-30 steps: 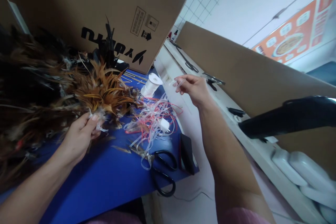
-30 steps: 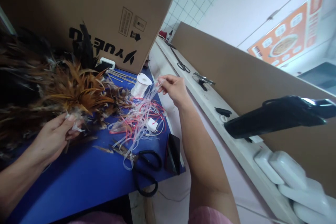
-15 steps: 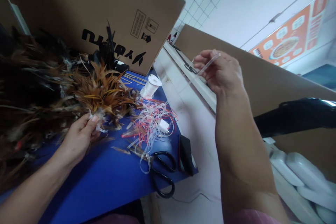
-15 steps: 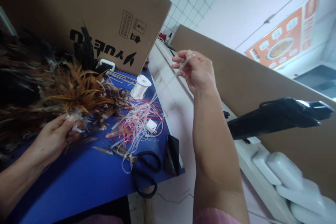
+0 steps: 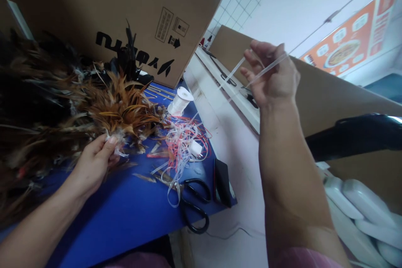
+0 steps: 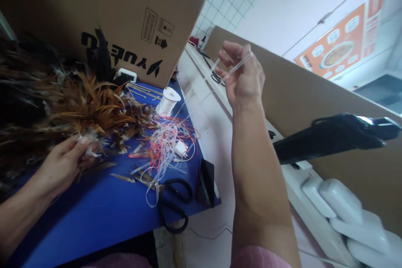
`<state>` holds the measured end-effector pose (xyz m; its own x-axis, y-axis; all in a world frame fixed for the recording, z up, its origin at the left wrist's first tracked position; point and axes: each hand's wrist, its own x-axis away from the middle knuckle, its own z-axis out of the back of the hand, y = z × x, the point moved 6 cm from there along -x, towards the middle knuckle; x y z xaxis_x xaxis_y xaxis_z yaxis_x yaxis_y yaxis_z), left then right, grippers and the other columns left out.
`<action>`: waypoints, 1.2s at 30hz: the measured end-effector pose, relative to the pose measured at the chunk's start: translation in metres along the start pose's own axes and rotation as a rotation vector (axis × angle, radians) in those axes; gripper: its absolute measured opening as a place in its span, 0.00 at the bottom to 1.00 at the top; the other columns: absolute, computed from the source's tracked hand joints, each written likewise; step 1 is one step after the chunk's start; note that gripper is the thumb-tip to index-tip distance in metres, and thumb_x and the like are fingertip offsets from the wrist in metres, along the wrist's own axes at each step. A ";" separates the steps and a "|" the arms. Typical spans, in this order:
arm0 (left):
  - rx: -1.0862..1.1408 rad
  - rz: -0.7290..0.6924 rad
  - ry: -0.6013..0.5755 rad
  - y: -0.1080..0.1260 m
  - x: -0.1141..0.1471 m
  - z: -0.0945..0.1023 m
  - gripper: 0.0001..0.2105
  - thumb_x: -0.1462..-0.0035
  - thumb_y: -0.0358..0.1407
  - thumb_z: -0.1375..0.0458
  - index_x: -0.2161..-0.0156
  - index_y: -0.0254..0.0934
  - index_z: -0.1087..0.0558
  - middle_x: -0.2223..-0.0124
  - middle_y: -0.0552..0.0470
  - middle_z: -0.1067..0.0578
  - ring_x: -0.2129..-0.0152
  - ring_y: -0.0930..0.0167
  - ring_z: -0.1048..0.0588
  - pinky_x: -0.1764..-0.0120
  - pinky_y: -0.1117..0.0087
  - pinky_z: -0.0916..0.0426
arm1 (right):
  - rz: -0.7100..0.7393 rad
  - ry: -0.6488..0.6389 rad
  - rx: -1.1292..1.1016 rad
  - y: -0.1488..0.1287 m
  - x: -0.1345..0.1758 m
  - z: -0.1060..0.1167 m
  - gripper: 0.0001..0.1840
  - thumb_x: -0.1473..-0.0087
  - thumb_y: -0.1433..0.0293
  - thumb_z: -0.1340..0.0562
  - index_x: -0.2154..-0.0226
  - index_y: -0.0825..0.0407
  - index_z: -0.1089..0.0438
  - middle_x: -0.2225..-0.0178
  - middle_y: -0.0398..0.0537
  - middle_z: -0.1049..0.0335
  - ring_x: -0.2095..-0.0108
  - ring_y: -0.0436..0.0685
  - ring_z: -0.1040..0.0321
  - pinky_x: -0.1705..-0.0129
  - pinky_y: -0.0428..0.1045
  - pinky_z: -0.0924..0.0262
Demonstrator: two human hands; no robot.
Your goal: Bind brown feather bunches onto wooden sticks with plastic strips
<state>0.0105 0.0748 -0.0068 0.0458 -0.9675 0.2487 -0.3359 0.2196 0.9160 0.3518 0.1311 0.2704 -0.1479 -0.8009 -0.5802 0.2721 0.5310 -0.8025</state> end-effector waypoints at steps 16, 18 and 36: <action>-0.018 -0.069 -0.065 -0.003 -0.003 -0.003 0.19 0.57 0.48 0.35 0.74 0.35 0.35 0.77 0.58 0.33 0.83 0.81 0.42 0.81 0.81 0.44 | -0.054 -0.704 0.753 0.083 0.152 -0.080 0.05 0.48 0.70 0.40 0.72 0.49 0.28 0.72 0.43 0.28 0.72 0.53 0.33 0.67 0.49 0.39; -0.019 -0.078 -0.094 -0.001 -0.002 -0.006 0.18 0.55 0.47 0.36 0.75 0.35 0.36 0.78 0.58 0.35 0.83 0.81 0.43 0.82 0.81 0.45 | -0.089 -0.720 0.767 0.087 0.168 -0.088 0.07 0.48 0.65 0.39 0.75 0.47 0.30 0.76 0.41 0.30 0.75 0.52 0.35 0.70 0.49 0.41; -0.034 -0.075 -0.089 0.000 -0.002 -0.005 0.19 0.55 0.49 0.37 0.74 0.35 0.37 0.77 0.59 0.35 0.83 0.81 0.44 0.81 0.82 0.45 | -0.298 -0.397 0.379 0.103 0.129 -0.070 0.07 0.51 0.65 0.36 0.74 0.52 0.28 0.73 0.43 0.26 0.70 0.52 0.31 0.63 0.49 0.37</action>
<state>0.0149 0.0768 -0.0060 -0.0146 -0.9883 0.1518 -0.3027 0.1490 0.9413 0.2944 0.1022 0.1033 0.0757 -0.9800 -0.1842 0.6025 0.1921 -0.7747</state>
